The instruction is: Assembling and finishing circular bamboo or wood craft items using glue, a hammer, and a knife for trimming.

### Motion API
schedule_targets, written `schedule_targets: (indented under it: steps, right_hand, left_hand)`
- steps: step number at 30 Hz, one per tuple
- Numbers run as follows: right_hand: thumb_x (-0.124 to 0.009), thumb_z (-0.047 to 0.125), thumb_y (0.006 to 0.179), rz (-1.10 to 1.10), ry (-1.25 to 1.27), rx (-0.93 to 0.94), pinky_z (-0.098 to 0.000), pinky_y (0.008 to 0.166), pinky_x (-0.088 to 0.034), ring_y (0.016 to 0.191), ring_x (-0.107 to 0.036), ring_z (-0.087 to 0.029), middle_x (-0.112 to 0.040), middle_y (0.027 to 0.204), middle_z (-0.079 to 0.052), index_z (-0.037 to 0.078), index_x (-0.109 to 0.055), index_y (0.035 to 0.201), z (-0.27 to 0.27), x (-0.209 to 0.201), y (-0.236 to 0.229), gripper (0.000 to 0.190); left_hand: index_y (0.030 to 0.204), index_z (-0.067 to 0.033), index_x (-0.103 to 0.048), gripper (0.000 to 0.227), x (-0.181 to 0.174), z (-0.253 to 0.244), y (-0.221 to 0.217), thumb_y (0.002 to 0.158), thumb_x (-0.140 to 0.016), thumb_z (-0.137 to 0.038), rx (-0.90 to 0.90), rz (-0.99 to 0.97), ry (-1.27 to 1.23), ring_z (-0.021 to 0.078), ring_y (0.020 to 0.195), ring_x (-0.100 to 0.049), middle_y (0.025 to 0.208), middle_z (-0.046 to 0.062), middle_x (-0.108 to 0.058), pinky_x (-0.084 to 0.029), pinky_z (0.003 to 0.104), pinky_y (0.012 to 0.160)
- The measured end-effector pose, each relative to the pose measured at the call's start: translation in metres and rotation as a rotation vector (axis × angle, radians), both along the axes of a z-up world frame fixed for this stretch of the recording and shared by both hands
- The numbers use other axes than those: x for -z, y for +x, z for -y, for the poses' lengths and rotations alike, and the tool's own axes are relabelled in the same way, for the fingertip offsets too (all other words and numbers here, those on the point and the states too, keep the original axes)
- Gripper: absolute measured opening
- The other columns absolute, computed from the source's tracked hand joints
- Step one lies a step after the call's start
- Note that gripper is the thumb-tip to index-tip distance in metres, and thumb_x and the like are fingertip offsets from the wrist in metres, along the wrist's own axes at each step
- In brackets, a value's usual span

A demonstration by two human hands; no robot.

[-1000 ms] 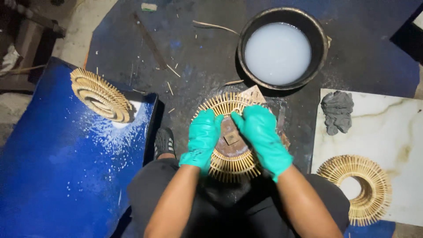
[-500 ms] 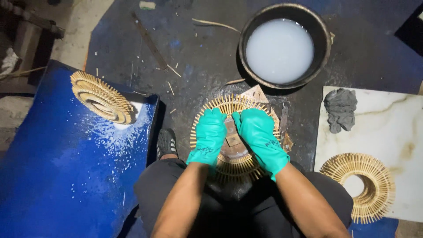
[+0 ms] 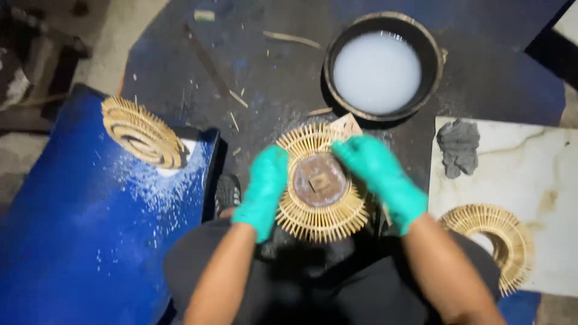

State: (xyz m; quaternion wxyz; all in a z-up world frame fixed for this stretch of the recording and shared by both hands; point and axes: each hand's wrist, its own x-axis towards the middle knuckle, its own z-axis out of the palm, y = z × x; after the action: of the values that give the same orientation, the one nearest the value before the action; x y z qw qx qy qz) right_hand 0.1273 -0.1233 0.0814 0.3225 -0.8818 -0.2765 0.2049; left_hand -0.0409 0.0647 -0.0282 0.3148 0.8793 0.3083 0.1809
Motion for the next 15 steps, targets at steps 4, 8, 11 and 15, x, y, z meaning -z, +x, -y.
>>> schedule_targets:
  steps: [4, 8, 11, 15]
  right_hand:
    - [-0.062, 0.047, 0.098, -0.151, -0.06, 0.201, -0.0413, 0.073, -0.051, 0.077, -0.069, -0.025, -0.074, 0.087, -0.015, 0.003, -0.073, 0.11, 0.036, -0.017, 0.032, 0.047]
    - [-0.06, 0.052, 0.1, -0.279, -0.188, 0.255, -0.0463, 0.073, -0.055, 0.075, -0.071, -0.032, -0.075, 0.084, -0.021, -0.003, -0.074, 0.103, 0.048, 0.008, 0.035, 0.057]
    - [-0.064, 0.055, 0.093, -0.124, -0.101, 0.115, -0.0453, 0.076, -0.055, 0.08, -0.073, -0.03, -0.075, 0.088, -0.019, 0.0, -0.072, 0.106, 0.044, 0.025, 0.023, 0.056]
    - [-0.062, 0.058, 0.092, -0.087, -0.288, -0.071, -0.0509, 0.078, -0.055, 0.086, -0.072, -0.04, -0.074, 0.09, -0.023, 0.003, -0.073, 0.098, 0.026, 0.041, 0.002, 0.056]
  left_hand:
    - [0.106, -0.0075, -0.071, 0.021, -0.056, -0.012, -0.022, 0.095, -0.064, -0.024, -0.225, -0.166, -0.308, 0.0309, 0.085, -0.072, 0.097, 0.019, -0.073, -0.055, 0.044, 0.077]
    - [0.109, -0.0082, -0.072, 0.025, -0.049, -0.003, -0.026, 0.094, -0.064, -0.026, -0.195, -0.312, -0.532, 0.028, 0.086, -0.075, 0.098, 0.018, -0.079, -0.058, 0.04, 0.081]
    - [0.128, -0.0127, -0.061, 0.038, -0.052, 0.014, -0.021, 0.093, -0.063, -0.027, -0.137, -0.454, -0.591, 0.0322, 0.086, -0.077, 0.107, 0.017, -0.075, -0.059, 0.042, 0.081]
    - [0.139, -0.0112, -0.054, 0.053, 0.002, 0.022, -0.015, 0.091, -0.069, -0.026, 0.066, -0.251, -0.208, 0.0429, 0.097, -0.068, 0.11, 0.027, -0.071, -0.054, 0.051, 0.083]
